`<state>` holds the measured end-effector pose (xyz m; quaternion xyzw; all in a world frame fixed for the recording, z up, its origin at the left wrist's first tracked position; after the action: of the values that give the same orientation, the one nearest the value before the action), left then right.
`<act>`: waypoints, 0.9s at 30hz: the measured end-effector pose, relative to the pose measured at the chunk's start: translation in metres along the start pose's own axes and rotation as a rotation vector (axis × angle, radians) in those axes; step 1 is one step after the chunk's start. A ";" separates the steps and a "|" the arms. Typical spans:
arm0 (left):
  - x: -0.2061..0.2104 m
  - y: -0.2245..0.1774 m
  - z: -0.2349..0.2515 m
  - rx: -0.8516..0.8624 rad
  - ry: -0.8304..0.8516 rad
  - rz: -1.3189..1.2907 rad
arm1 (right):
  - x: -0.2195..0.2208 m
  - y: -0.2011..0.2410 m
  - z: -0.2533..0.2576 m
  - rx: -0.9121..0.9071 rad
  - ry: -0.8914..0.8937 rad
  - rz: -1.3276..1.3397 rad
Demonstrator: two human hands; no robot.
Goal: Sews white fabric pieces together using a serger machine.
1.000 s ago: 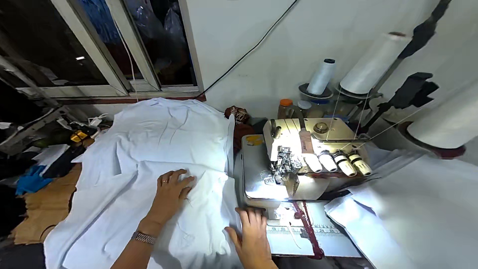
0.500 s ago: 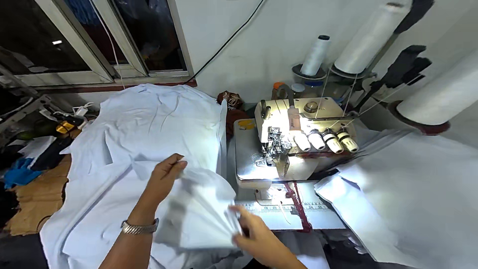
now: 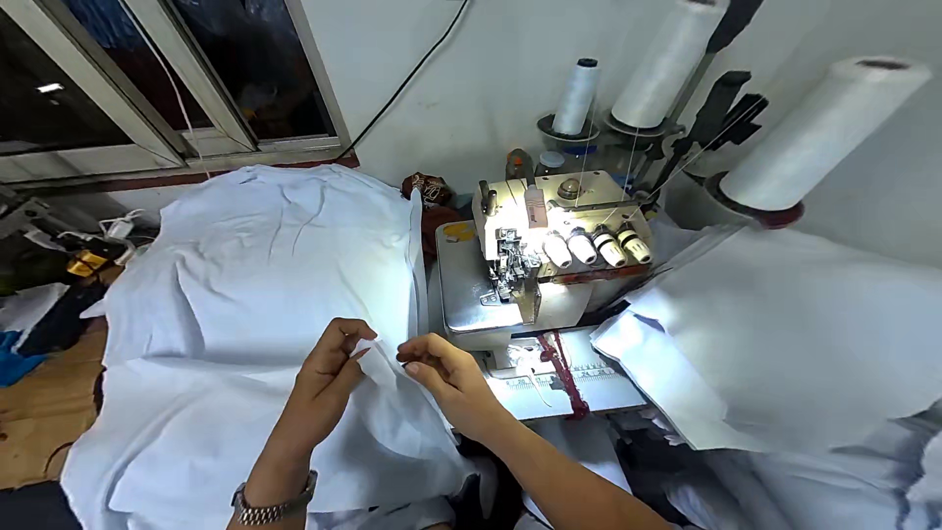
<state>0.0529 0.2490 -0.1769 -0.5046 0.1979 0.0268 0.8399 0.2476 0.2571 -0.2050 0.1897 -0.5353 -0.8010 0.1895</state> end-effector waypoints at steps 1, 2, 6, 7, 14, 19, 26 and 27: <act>0.000 -0.001 -0.002 0.000 -0.004 0.012 | 0.004 0.002 0.004 -0.022 0.000 0.005; 0.001 -0.002 -0.004 0.007 -0.005 0.025 | 0.008 0.004 0.006 -0.042 -0.006 0.001; 0.002 -0.004 -0.010 0.092 0.008 0.100 | 0.017 0.009 0.009 -0.021 -0.097 -0.006; 0.003 -0.005 -0.011 0.112 0.012 0.116 | 0.017 0.010 0.010 -0.002 -0.112 0.008; 0.005 0.000 -0.014 0.120 -0.054 0.094 | 0.022 0.011 0.009 0.074 -0.094 0.126; 0.008 0.000 -0.015 0.123 -0.135 0.126 | 0.021 0.007 0.014 0.020 -0.208 0.029; 0.009 -0.029 -0.011 0.165 -0.085 0.330 | 0.013 0.026 0.011 -0.160 -0.123 -0.114; 0.009 -0.028 -0.011 0.144 -0.091 0.335 | 0.015 0.026 0.009 -0.175 -0.127 -0.137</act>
<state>0.0651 0.2243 -0.1614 -0.4014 0.2424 0.1747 0.8658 0.2325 0.2472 -0.1795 0.1576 -0.4600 -0.8661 0.1158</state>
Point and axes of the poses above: each hand's wrist, its own z-axis towards the middle knuckle, its own x-axis out of the palm, y = z × x, the point moved 2 cm from there along z, towards the middle knuckle, and after that the axes turned 8 degrees about y, right-handed, at the moved point
